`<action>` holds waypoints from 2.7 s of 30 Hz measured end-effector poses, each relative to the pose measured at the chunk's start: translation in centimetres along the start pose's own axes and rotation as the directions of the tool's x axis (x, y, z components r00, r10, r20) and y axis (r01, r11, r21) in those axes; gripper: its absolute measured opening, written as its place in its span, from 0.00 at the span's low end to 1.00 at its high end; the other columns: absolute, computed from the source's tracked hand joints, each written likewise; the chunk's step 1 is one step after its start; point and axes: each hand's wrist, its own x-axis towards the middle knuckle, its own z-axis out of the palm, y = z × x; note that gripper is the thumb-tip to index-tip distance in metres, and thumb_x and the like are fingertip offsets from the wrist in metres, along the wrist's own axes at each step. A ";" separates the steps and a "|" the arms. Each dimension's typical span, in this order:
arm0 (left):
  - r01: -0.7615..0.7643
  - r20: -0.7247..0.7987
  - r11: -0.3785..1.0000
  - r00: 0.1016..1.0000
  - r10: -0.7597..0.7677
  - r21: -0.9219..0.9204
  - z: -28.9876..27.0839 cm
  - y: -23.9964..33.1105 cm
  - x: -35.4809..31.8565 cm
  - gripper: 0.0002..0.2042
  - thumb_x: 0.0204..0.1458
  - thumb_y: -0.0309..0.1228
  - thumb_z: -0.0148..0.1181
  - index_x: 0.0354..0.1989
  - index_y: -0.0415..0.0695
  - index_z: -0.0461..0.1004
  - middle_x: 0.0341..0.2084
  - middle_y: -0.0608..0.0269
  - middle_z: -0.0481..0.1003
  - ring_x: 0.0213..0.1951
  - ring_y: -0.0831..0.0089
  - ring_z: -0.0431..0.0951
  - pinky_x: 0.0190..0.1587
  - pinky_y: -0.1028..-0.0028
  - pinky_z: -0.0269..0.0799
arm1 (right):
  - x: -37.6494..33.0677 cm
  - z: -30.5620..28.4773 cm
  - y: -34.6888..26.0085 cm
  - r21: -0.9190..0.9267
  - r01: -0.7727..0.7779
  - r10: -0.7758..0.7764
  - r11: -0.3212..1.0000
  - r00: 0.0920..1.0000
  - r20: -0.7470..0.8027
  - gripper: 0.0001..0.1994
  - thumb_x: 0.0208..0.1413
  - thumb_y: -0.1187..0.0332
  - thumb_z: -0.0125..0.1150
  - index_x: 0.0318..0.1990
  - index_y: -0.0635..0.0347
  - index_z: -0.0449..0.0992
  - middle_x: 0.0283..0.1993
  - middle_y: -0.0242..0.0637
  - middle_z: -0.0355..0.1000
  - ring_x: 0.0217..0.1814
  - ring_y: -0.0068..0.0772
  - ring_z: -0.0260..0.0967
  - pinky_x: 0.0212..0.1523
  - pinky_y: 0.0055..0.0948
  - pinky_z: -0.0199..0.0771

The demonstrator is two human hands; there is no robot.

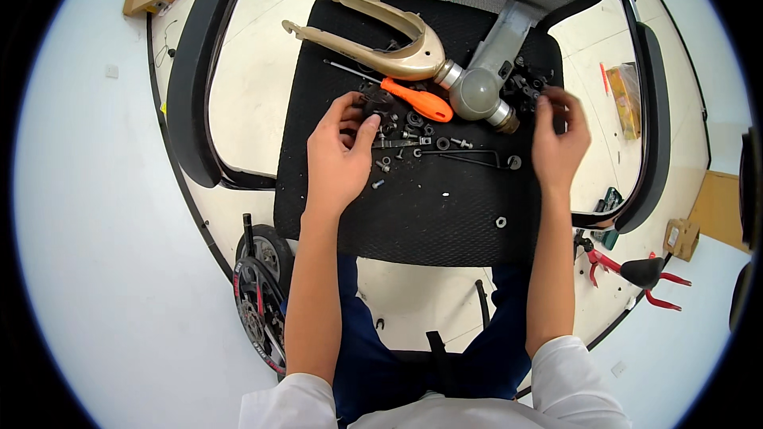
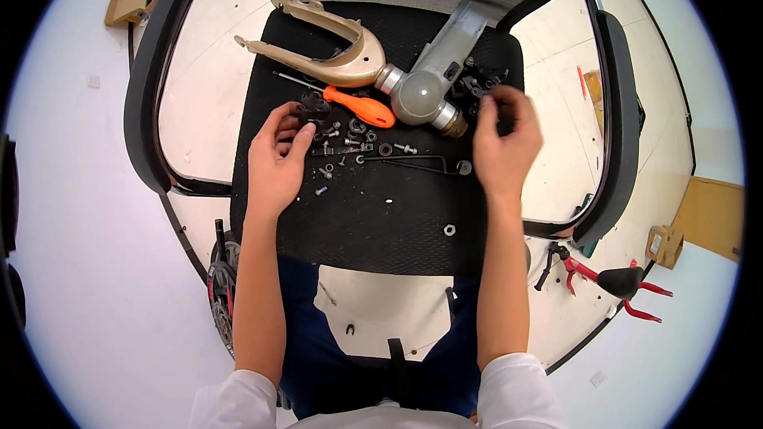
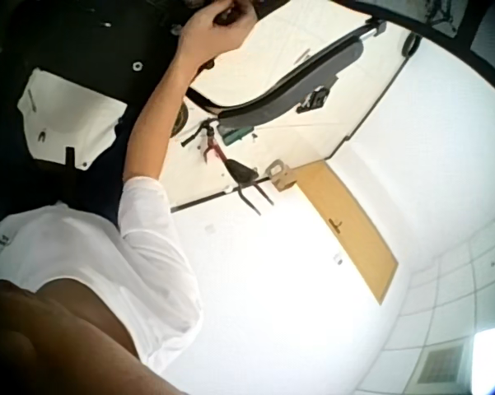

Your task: The person assembles small bicycle components on a workbench, inserting bearings and washers into a black housing and tightening a bolt with an Allen key. The person handles multiple small parts and uses an Allen key to secure the assembly.

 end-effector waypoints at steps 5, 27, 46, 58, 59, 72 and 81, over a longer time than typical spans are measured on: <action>0.076 0.249 0.910 0.968 0.031 -0.408 -1.0 -0.2 -0.2 0.19 0.60 0.26 0.55 0.59 0.35 0.66 0.44 0.58 0.75 0.41 0.78 0.75 0.43 0.78 0.71 | -4.4 1.5 -4.9 0.283 -0.106 -0.015 0.953 0.918 0.396 0.11 0.52 0.76 0.63 0.43 0.66 0.76 0.35 0.38 0.77 0.36 0.24 0.74 0.39 0.24 0.74; -0.125 0.004 0.924 0.991 0.133 0.362 -2.6 -2.0 -1.1 0.17 0.43 0.30 0.70 0.42 0.38 0.76 0.33 0.57 0.77 0.31 0.67 0.75 0.37 0.72 0.73 | -6.6 -0.5 -4.5 0.075 -0.433 0.125 0.898 0.415 0.901 0.16 0.46 0.82 0.58 0.45 0.65 0.73 0.33 0.38 0.72 0.30 0.25 0.74 0.34 0.23 0.76; 0.047 0.077 0.996 0.996 -0.041 -0.082 -3.7 -0.9 -0.8 0.07 0.56 0.25 0.62 0.39 0.34 0.78 0.28 0.68 0.76 0.30 0.85 0.71 0.34 0.84 0.66 | -2.8 -2.0 -0.5 -0.076 -0.040 0.073 0.996 0.863 0.500 0.07 0.44 0.77 0.65 0.33 0.64 0.78 0.28 0.37 0.70 0.21 0.27 0.63 0.25 0.26 0.65; -0.096 0.016 0.899 0.995 0.099 0.427 -4.0 -2.7 -0.8 0.10 0.47 0.24 0.66 0.38 0.36 0.78 0.25 0.61 0.75 0.24 0.74 0.69 0.30 0.75 0.66 | -2.0 -4.5 0.5 -0.141 -0.105 0.175 0.984 0.663 0.728 0.12 0.40 0.81 0.68 0.36 0.67 0.80 0.32 0.37 0.71 0.27 0.27 0.68 0.29 0.24 0.71; -0.105 0.032 0.890 0.994 0.102 0.443 -3.9 -2.5 -0.9 0.10 0.46 0.25 0.66 0.38 0.37 0.78 0.24 0.61 0.75 0.24 0.74 0.69 0.30 0.75 0.66 | -2.0 -4.6 0.6 -0.124 -0.092 0.154 0.988 0.665 0.731 0.11 0.40 0.81 0.68 0.35 0.67 0.80 0.32 0.37 0.71 0.26 0.27 0.68 0.29 0.24 0.72; -0.135 0.036 0.904 0.991 0.132 0.406 -3.6 -2.1 -1.0 0.12 0.43 0.23 0.66 0.38 0.36 0.78 0.27 0.59 0.77 0.23 0.71 0.69 0.30 0.72 0.68 | -1.9 -4.3 0.2 0.040 -0.426 0.313 0.904 0.721 0.619 0.09 0.49 0.78 0.68 0.36 0.69 0.74 0.27 0.34 0.73 0.27 0.17 0.71 0.28 0.18 0.72; -0.135 0.028 0.901 0.990 0.136 0.412 -3.4 -2.4 -0.9 0.09 0.49 0.26 0.63 0.38 0.35 0.79 0.27 0.55 0.76 0.22 0.69 0.69 0.30 0.70 0.67 | -3.5 -2.3 -1.3 0.038 -0.331 0.199 0.943 0.651 0.733 0.07 0.48 0.81 0.62 0.37 0.70 0.79 0.32 0.39 0.76 0.31 0.24 0.76 0.33 0.22 0.78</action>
